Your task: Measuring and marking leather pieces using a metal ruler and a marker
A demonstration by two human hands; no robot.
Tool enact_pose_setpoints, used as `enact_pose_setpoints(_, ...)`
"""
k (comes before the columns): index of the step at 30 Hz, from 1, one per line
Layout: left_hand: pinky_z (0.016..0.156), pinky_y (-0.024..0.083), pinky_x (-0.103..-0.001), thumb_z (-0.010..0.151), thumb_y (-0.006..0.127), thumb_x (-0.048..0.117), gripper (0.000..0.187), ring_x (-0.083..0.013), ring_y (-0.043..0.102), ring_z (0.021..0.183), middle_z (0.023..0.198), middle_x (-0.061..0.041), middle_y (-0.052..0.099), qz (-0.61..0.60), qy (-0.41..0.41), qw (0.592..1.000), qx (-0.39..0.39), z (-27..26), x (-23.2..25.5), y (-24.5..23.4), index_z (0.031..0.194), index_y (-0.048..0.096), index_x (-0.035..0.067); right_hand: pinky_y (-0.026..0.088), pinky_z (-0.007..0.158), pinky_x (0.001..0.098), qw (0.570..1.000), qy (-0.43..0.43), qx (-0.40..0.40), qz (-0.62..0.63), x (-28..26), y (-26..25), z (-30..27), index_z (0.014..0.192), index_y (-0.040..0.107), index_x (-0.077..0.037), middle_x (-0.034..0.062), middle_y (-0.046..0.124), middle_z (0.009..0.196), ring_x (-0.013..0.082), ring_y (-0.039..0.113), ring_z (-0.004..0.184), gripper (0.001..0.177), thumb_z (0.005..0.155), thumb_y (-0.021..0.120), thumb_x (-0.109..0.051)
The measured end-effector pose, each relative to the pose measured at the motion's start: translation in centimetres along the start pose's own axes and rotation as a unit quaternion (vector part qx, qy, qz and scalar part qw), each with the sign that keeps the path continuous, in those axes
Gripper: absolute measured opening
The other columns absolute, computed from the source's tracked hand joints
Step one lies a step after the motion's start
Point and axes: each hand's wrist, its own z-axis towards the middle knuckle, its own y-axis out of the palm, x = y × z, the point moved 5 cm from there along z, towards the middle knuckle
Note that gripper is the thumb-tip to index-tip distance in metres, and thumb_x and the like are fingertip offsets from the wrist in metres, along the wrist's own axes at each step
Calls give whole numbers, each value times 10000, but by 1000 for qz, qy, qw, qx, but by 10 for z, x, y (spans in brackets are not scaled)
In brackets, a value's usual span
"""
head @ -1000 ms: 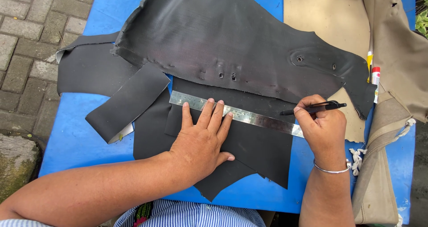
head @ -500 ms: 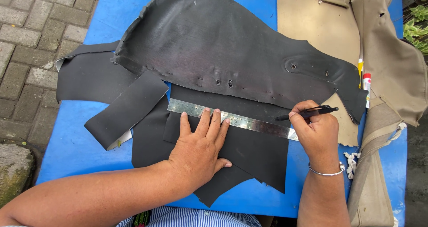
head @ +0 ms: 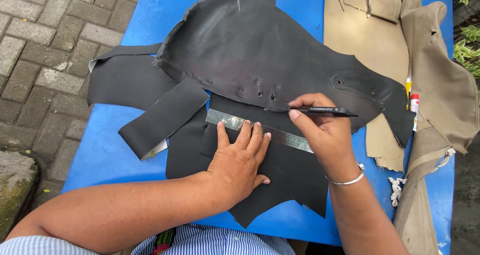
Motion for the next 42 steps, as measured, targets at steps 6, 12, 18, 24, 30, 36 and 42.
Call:
enact_pose_setpoints(6, 1068, 275, -821, 869, 389, 804, 966, -382, 222, 1486, 1624, -149, 259, -23, -2, 999, -47, 3, 2, 3, 1589, 243, 178, 511, 768, 214, 997, 8, -70, 22, -14, 67, 26, 977, 714, -104, -19, 669, 955, 77, 618, 828, 83, 902, 678, -106)
enact_pose_setpoints(12, 1072, 272, -815, 853, 378, 826, 981, -402, 77, 1540, 1667, -118, 159, -21, -2, 998, -55, 6, -1, 0, 1587, 255, 186, 614, 554, 215, 992, 29, -109, 60, -20, 95, 31, 956, 689, -72, 15, 641, 901, 142, 718, 611, 65, 898, 673, -96)
enact_pose_setpoints(18, 1088, 267, -803, 885, 357, 804, 938, -416, 45, 1546, 1674, -125, 122, -28, 7, 996, -82, 5, -2, -2, 1583, 268, 185, 613, 562, 220, 989, 57, -119, 61, -15, 102, 32, 944, 686, -93, 11, 685, 848, 161, 774, 633, 47, 898, 684, -86)
enact_pose_setpoints(24, 1077, 271, -816, 891, 343, 804, 914, -418, 61, 1543, 1665, -112, 141, -28, 8, 996, -85, 6, -2, -1, 1575, 290, 200, 584, 595, 202, 992, 45, -115, 10, -16, 100, 32, 925, 711, -137, -40, 679, 778, 93, 735, 625, 36, 898, 689, -140)
enact_pose_setpoints(30, 960, 114, -942, 1005, 449, 593, 827, -559, 154, 1443, 1550, -298, 253, -127, 84, 980, -129, 2, -11, -33, 1520, 369, -49, 489, 521, 283, 995, -60, -79, 19, -6, 99, 33, 957, 758, -96, 82, 640, 664, 142, 588, 560, 104, 884, 746, -169)
enact_pose_setpoints(36, 964, 112, -937, 1011, 448, 583, 818, -561, 158, 1440, 1546, -298, 272, -128, 85, 979, -137, 2, -12, -35, 1525, 365, -47, 496, 545, 321, 994, -77, -76, -18, -11, 98, 29, 937, 752, -148, 91, 628, 674, 197, 610, 567, 99, 856, 753, -204)
enact_pose_setpoints(42, 954, 132, -943, 999, 486, 581, 838, -574, 161, 1437, 1548, -303, 270, -121, 83, 981, -125, 3, -11, -36, 1545, 328, -35, 471, 533, 331, 991, -82, -78, -75, -8, 80, 37, 894, 739, -154, 75, 620, 659, 202, 572, 559, 94, 839, 749, -229)
